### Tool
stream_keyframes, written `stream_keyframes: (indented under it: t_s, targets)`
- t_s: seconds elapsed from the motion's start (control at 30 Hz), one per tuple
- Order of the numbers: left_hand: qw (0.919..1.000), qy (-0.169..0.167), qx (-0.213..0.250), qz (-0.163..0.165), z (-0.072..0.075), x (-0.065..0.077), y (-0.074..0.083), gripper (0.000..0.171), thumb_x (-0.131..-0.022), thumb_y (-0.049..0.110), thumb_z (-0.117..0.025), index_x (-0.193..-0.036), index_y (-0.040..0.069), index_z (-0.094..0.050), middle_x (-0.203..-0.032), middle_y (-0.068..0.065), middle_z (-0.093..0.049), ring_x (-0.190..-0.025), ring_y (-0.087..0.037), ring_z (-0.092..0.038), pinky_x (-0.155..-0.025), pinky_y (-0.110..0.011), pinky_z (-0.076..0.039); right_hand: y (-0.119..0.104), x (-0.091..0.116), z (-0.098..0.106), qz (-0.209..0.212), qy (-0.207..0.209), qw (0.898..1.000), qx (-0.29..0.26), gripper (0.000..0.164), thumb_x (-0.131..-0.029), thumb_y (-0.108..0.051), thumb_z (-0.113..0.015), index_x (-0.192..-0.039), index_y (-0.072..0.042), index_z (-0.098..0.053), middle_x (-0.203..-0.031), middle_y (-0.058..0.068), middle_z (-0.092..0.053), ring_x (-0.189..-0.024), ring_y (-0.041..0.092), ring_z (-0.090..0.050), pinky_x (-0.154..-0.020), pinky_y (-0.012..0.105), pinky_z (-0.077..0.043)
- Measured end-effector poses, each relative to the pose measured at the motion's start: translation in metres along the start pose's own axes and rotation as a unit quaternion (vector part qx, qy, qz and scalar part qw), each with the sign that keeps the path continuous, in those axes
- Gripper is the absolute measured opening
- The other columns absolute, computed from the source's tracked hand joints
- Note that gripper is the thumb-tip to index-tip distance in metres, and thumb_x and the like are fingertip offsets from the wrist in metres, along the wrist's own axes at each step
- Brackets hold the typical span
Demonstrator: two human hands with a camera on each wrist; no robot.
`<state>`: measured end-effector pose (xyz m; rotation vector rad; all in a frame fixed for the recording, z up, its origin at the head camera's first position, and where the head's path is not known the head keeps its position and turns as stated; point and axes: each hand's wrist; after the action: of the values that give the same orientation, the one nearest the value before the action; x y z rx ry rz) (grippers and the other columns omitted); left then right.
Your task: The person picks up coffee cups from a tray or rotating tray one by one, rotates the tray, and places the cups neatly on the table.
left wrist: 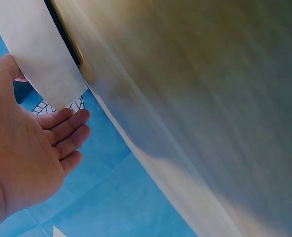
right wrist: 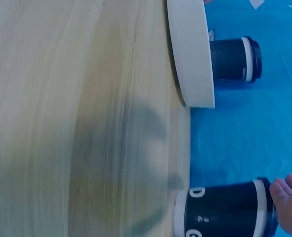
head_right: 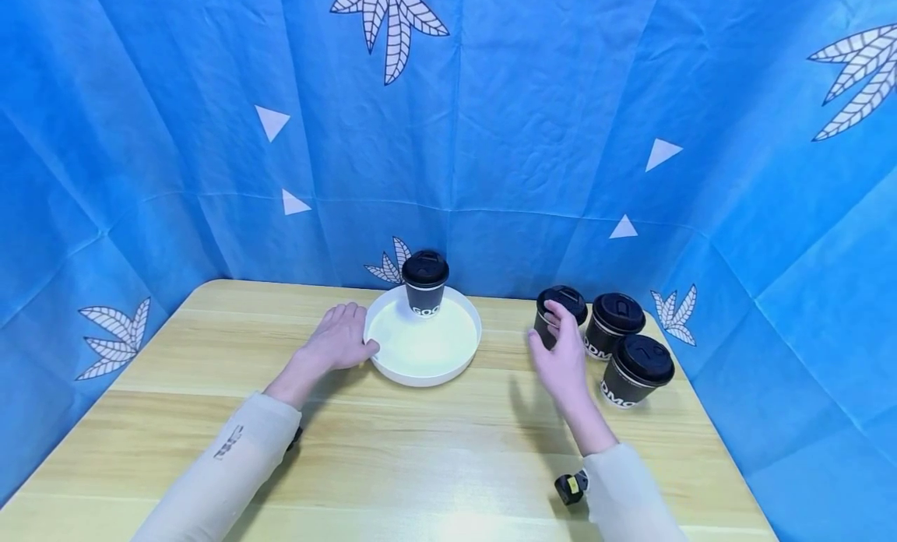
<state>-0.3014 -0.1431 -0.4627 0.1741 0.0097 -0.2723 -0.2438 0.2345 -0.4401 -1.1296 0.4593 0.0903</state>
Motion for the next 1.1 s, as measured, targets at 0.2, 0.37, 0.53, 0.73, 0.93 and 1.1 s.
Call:
stream_keyframes:
  t_s: [0.2,0.37,0.53,0.73,0.93,1.1]
  targets:
    - [1.0,-0.004,0.002,-0.003,-0.001,0.0,0.0,0.074,-0.092,0.043,-0.061,-0.14,-0.011,-0.046,-0.126,-0.022,-0.054,-0.117,-0.036,-0.045,-0.115,-0.051,-0.034,-0.001,-0.001,-0.016,-0.028,-0.036,0.999,-0.024,0.054,-0.098,0.0,-0.06,-0.149,0.006,-0.042,-0.152,0.022,-0.047,-0.136,0.04,-0.051,-0.116,0.049,-0.041]
    - [1.0,-0.002,0.002,-0.002,-0.001,0.0,-0.001,0.073,-0.092,0.044,-0.061,-0.139,-0.01,-0.047,-0.124,-0.021,-0.053,-0.116,-0.036,-0.045,-0.113,-0.05,-0.035,-0.003,-0.002,-0.03,-0.041,-0.057,0.997,-0.022,0.053,-0.098,-0.001,-0.059,-0.148,0.005,-0.043,-0.152,0.022,-0.047,-0.134,0.04,-0.054,-0.113,0.048,-0.044]
    - [1.0,-0.004,-0.001,-0.002,-0.002,-0.002,-0.002,0.074,-0.092,0.044,-0.06,-0.139,-0.011,-0.046,-0.124,-0.021,-0.054,-0.116,-0.037,-0.045,-0.113,-0.051,-0.035,-0.003,-0.005,-0.046,-0.065,-0.074,0.995,-0.016,0.052,-0.099,-0.003,-0.059,-0.147,0.005,-0.044,-0.151,0.021,-0.049,-0.132,0.038,-0.055,-0.113,0.047,-0.044]
    - [1.0,-0.004,0.002,0.001,0.0,-0.001,-0.001,0.074,-0.092,0.044,-0.06,-0.14,-0.011,-0.046,-0.128,-0.022,-0.053,-0.118,-0.037,-0.045,-0.115,-0.051,-0.034,0.006,-0.011,-0.063,-0.102,-0.095,0.99,-0.01,0.056,-0.099,-0.006,-0.057,-0.151,0.005,-0.042,-0.151,0.02,-0.05,-0.131,0.037,-0.056,-0.111,0.048,-0.046]
    - [1.0,-0.007,0.002,0.003,0.0,-0.001,-0.001,0.076,-0.093,0.044,-0.06,-0.143,-0.011,-0.044,-0.132,-0.023,-0.053,-0.122,-0.037,-0.045,-0.118,-0.052,-0.031,0.012,-0.016,-0.076,-0.127,-0.127,0.984,0.003,0.057,-0.1,-0.01,-0.056,-0.152,0.005,-0.04,-0.152,0.019,-0.05,-0.13,0.037,-0.056,-0.105,0.048,-0.051]
    - [1.0,-0.005,0.005,0.003,0.001,0.0,0.0,0.076,-0.092,0.044,-0.061,-0.142,-0.011,-0.045,-0.132,-0.023,-0.053,-0.123,-0.038,-0.045,-0.119,-0.051,-0.031,0.015,-0.018,-0.086,-0.14,-0.14,0.98,0.022,0.055,-0.101,-0.012,-0.057,-0.152,0.005,-0.042,-0.151,0.02,-0.051,-0.129,0.038,-0.058,-0.101,0.048,-0.053]
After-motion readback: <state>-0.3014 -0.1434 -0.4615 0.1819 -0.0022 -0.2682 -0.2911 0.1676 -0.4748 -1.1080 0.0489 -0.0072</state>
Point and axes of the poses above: each hand's wrist, its own x-axis away from the middle knuckle, its own z-axis out of the back of the hand, y = z × x
